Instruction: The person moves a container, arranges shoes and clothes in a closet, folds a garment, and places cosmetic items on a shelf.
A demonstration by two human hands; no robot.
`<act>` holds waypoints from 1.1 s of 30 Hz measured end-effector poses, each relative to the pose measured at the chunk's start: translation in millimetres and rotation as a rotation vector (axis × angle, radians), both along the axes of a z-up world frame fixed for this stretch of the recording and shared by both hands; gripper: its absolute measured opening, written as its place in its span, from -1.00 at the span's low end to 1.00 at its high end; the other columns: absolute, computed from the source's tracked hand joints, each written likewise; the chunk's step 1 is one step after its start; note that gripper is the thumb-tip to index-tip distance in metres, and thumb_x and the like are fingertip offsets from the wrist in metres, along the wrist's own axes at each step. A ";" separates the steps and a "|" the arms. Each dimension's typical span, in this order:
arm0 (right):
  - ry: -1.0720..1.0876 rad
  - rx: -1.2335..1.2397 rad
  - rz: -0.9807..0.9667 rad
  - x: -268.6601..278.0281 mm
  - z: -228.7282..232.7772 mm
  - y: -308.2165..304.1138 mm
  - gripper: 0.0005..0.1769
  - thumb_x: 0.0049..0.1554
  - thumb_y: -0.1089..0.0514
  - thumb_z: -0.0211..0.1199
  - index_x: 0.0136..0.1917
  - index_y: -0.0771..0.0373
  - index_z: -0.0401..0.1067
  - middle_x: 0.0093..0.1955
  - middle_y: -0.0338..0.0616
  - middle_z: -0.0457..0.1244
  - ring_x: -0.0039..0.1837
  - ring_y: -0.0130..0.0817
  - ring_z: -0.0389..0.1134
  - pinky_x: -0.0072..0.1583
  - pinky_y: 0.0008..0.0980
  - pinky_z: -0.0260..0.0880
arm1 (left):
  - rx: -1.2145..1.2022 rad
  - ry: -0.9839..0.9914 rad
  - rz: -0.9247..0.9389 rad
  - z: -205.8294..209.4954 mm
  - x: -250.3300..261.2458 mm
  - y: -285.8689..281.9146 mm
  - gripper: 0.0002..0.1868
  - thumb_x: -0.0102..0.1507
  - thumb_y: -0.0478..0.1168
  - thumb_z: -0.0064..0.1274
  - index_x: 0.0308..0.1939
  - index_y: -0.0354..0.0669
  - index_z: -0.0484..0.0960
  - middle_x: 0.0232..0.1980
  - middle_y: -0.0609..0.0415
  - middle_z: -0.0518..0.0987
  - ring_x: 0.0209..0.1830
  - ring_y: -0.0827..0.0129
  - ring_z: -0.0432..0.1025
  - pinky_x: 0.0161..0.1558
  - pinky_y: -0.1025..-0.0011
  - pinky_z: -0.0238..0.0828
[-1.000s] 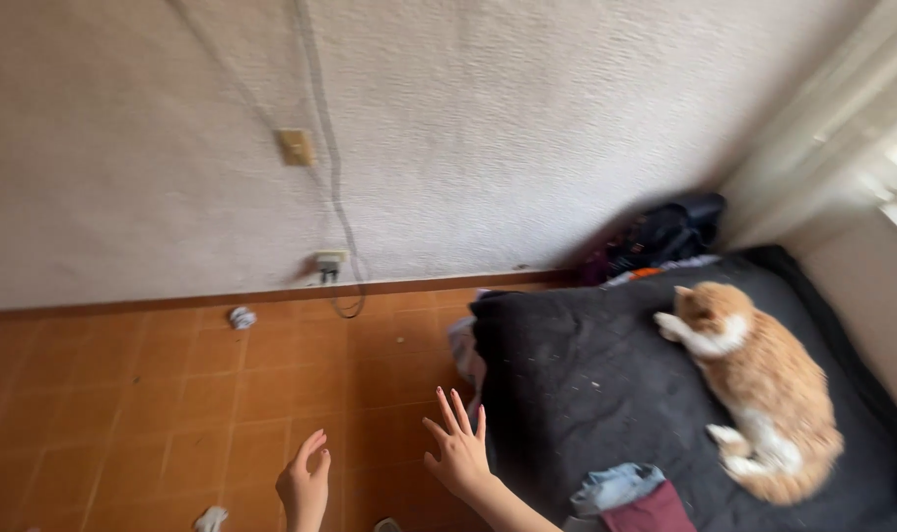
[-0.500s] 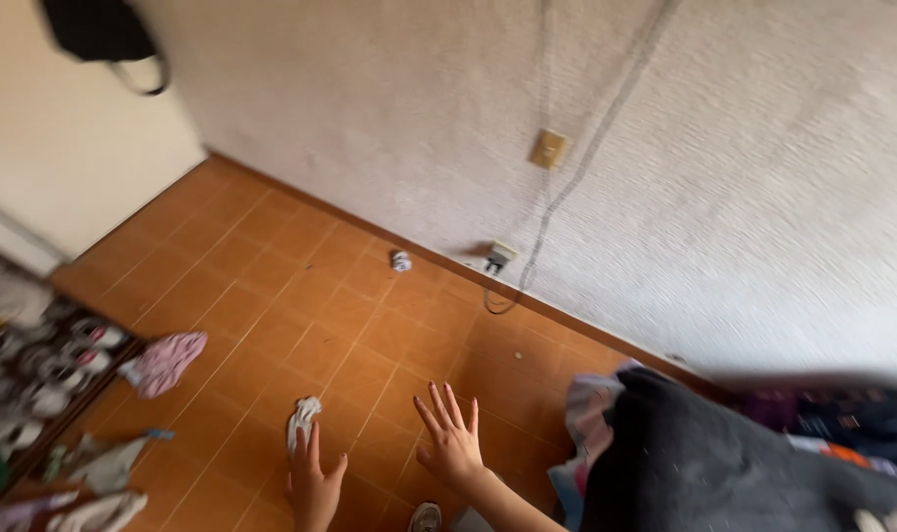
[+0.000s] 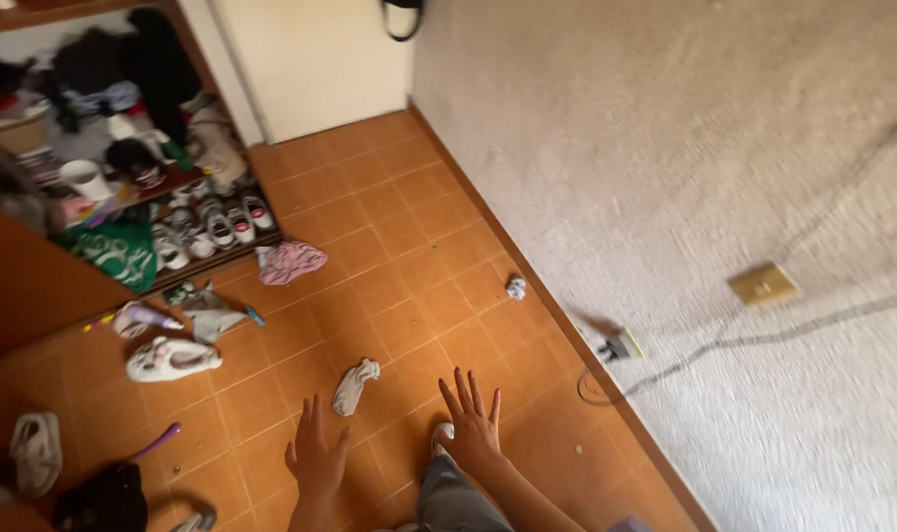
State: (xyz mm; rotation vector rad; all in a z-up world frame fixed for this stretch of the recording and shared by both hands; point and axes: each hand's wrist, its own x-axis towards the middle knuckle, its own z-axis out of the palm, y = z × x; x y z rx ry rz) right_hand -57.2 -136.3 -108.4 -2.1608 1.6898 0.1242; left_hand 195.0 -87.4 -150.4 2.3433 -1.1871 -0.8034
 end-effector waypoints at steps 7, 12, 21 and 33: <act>0.007 -0.074 0.205 -11.7 -13.5 -91.0 -0.02 0.12 -0.13 0.21 0.61 -0.17 -0.30 0.68 -0.25 -0.50 0.65 -0.18 -0.60 0.44 0.37 -0.71 | -0.159 0.019 0.145 21.5 -18.8 -63.9 0.00 0.10 0.06 -0.05 0.55 0.17 -0.19 0.58 0.21 0.05 0.39 0.22 0.15 0.25 0.02 -0.04; -0.010 -0.098 0.327 -7.6 -18.8 -145.4 -0.02 0.12 -0.12 0.23 0.61 -0.13 -0.28 0.68 -0.23 -0.48 0.65 -0.18 -0.58 0.44 0.36 -0.68 | -0.154 0.057 0.192 37.9 -32.6 -88.9 0.04 0.11 -0.15 0.08 0.55 0.08 -0.22 0.63 0.21 -0.06 0.36 0.17 0.29 -0.03 0.12 0.40; -0.057 -0.118 0.449 49.9 -12.7 -186.7 -0.02 0.07 -0.09 0.24 0.61 -0.14 -0.22 0.68 -0.27 -0.42 0.66 -0.22 -0.52 0.44 0.37 -0.59 | -0.174 0.121 0.336 34.7 -5.5 -99.5 0.02 0.11 -0.11 0.00 0.55 0.13 -0.26 0.62 0.17 -0.03 0.42 0.21 0.23 0.07 0.01 0.27; 0.037 0.075 0.503 223.6 -8.1 -239.3 -0.07 0.15 -0.06 0.10 0.64 -0.21 -0.33 0.70 -0.31 -0.53 0.67 -0.27 -0.62 0.49 0.28 -0.59 | -0.090 0.086 0.378 -10.6 153.6 -144.9 0.11 0.13 -0.08 0.07 0.60 0.41 -0.32 0.64 0.32 -0.19 0.41 0.07 0.21 0.26 -0.01 0.15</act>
